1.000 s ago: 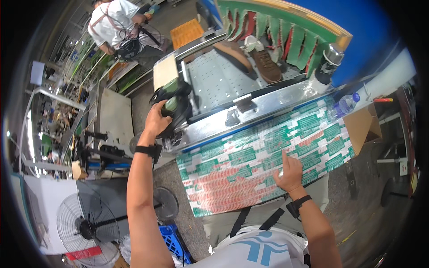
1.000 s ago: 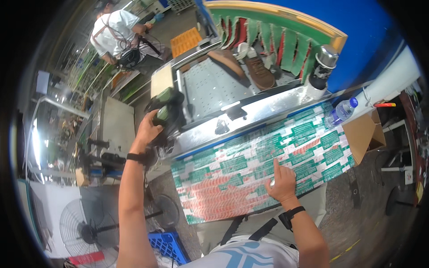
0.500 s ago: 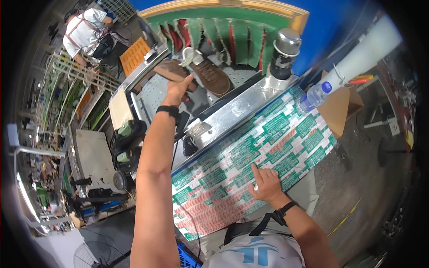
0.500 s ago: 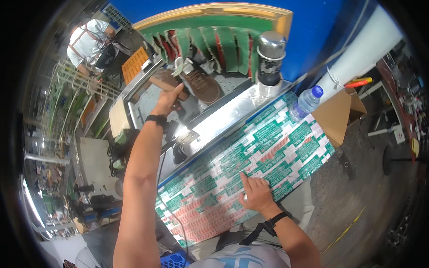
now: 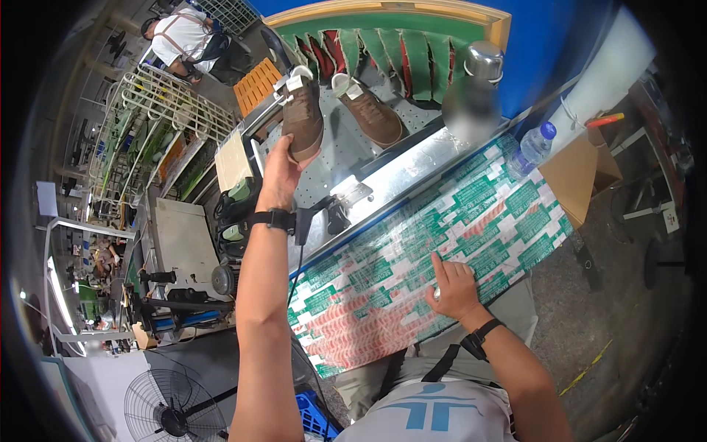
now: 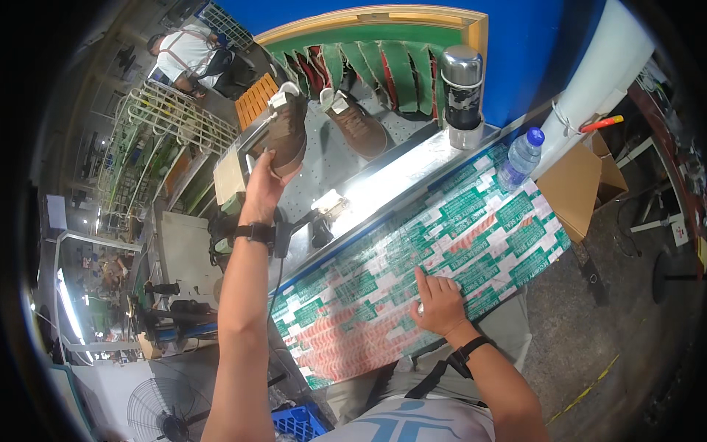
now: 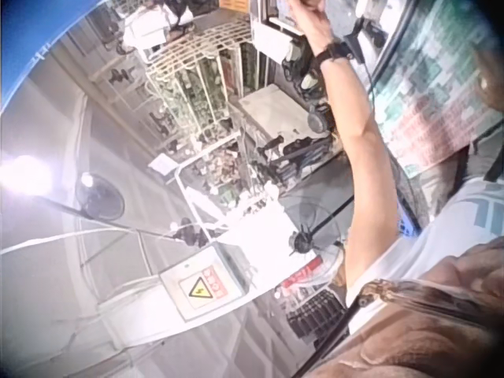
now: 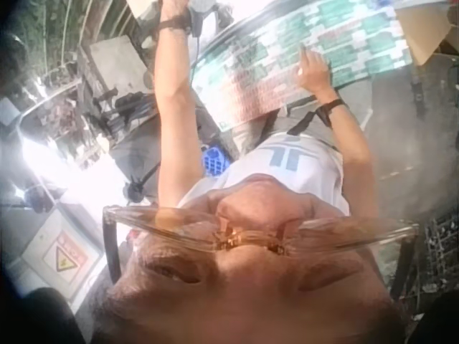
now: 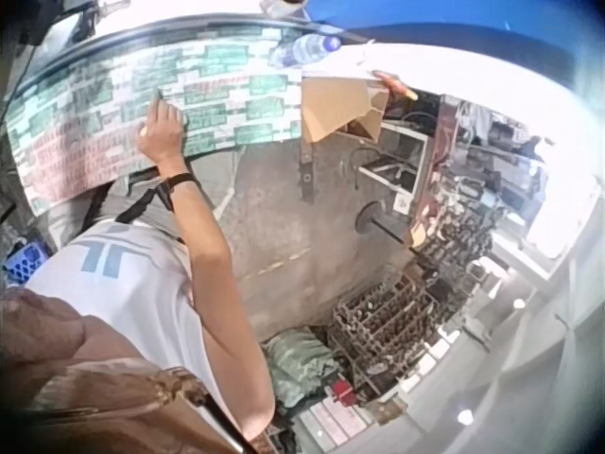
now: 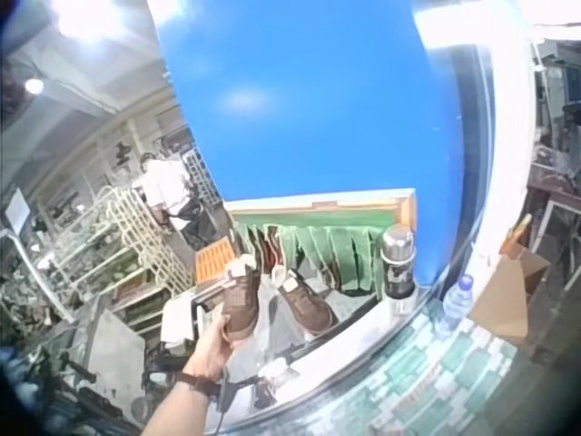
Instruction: The recorder is shown applying adhesive and manipulating shoe components on a production line.
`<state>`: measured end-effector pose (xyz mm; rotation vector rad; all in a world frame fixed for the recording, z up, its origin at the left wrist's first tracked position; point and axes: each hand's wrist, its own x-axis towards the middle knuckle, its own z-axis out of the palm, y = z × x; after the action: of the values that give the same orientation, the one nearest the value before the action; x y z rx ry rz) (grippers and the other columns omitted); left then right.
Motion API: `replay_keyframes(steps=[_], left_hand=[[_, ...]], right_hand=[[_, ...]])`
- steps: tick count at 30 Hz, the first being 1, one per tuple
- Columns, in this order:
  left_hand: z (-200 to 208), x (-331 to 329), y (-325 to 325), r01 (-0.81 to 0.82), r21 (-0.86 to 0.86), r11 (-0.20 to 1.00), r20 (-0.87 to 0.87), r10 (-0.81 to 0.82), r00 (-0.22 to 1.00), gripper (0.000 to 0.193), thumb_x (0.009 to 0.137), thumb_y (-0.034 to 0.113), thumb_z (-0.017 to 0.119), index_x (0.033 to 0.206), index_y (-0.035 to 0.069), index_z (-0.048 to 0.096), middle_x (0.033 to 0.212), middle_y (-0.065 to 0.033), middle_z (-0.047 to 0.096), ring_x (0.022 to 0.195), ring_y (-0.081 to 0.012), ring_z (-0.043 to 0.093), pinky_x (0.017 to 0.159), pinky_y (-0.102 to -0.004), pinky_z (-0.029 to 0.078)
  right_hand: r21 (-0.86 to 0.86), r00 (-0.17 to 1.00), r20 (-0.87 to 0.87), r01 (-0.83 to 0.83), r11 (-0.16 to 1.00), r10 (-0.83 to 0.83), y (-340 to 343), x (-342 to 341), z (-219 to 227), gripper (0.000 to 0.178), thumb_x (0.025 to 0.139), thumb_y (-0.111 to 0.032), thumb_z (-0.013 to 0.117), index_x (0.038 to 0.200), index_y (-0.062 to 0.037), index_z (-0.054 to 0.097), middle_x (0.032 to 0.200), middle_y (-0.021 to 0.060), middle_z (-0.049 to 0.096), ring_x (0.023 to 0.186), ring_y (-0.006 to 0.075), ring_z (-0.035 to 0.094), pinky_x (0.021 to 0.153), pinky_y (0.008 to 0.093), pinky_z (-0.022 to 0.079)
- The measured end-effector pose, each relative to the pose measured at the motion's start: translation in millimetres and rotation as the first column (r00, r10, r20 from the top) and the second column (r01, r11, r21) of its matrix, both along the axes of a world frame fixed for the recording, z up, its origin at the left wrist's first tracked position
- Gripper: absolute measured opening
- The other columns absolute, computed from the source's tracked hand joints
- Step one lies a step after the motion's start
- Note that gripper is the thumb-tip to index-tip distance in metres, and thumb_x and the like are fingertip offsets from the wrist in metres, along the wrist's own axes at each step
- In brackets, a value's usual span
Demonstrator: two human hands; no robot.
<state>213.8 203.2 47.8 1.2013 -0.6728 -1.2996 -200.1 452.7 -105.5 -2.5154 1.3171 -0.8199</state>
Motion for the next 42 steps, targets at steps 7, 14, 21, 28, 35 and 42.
replay_keyframes(steps=[7,14,21,28,35,42], left_hand=[[-50,-25,-11,0.085,0.484,0.871,0.422,-0.318,0.849,0.051,0.109,0.024,0.069,0.146,-0.011,0.064,0.146,-0.0235,0.071,0.122,-0.0379,0.078,0.105,-0.0506,0.067],[-94,20,-98,0.165,-0.045,0.985,0.962,-0.002,0.272,0.078,0.083,0.029,0.096,0.138,-0.015,0.062,0.119,-0.0312,0.078,0.115,-0.0472,0.076,0.097,-0.0508,0.061],[-42,-19,-122,0.209,0.085,0.974,0.996,-0.078,-0.045,0.063,0.088,0.022,0.088,0.143,0.001,0.067,0.117,-0.0283,0.079,0.115,-0.0515,0.074,0.101,-0.055,0.06],[-77,-1,-243,0.082,0.381,0.921,0.898,-0.389,0.207,0.059,0.108,0.047,0.06,0.119,-0.008,0.079,0.112,-0.034,0.08,0.11,-0.0458,0.08,0.099,-0.0494,0.06],[-105,26,-253,0.009,0.396,0.918,0.877,-0.375,-0.302,0.045,0.091,0.031,0.078,0.123,0.0,0.08,0.127,-0.029,0.081,0.127,-0.0451,0.076,0.106,-0.0476,0.058],[28,53,-167,-0.102,-0.304,0.947,0.944,0.314,0.1,0.051,0.086,0.009,0.08,0.136,0.015,0.072,0.126,-0.0256,0.081,0.121,-0.0469,0.076,0.105,-0.0469,0.058]], right_hand=[[0.019,0.999,-0.016,0.045,0.999,-0.045,1,-2,-1,0.08,0.085,-0.026,0.072,0.157,0.0058,0.059,0.107,0.013,0.065,0.096,0.032,0.065,0.089,0.0478,0.053],[0.031,1.0,-0.008,0.013,0.999,-0.013,3,3,5,0.078,0.085,-0.026,0.072,0.155,0.0061,0.062,0.108,0.0128,0.067,0.098,0.0306,0.066,0.09,0.0456,0.054],[0.031,1.0,-0.01,0.012,0.999,-0.011,-2,-2,4,0.076,0.085,-0.024,0.071,0.154,0.0072,0.063,0.105,0.0131,0.068,0.094,0.03,0.066,0.088,0.0448,0.053],[0.053,0.998,-0.06,0.016,0.998,-0.013,-7,-9,9,0.073,0.087,-0.025,0.068,0.152,0.0072,0.065,0.104,0.011,0.067,0.094,0.0288,0.065,0.089,0.0428,0.053],[0.077,0.999,-0.014,-0.039,0.996,0.041,-6,-2,6,0.077,0.084,-0.024,0.071,0.154,0.0073,0.063,0.111,0.0138,0.069,0.097,0.0306,0.067,0.093,0.0456,0.053],[0.139,0.998,-0.011,-0.058,0.989,0.06,3,3,-3,0.084,0.081,-0.025,0.074,0.158,0.0065,0.059,0.114,0.0151,0.07,0.099,0.0344,0.067,0.093,0.0496,0.053]])
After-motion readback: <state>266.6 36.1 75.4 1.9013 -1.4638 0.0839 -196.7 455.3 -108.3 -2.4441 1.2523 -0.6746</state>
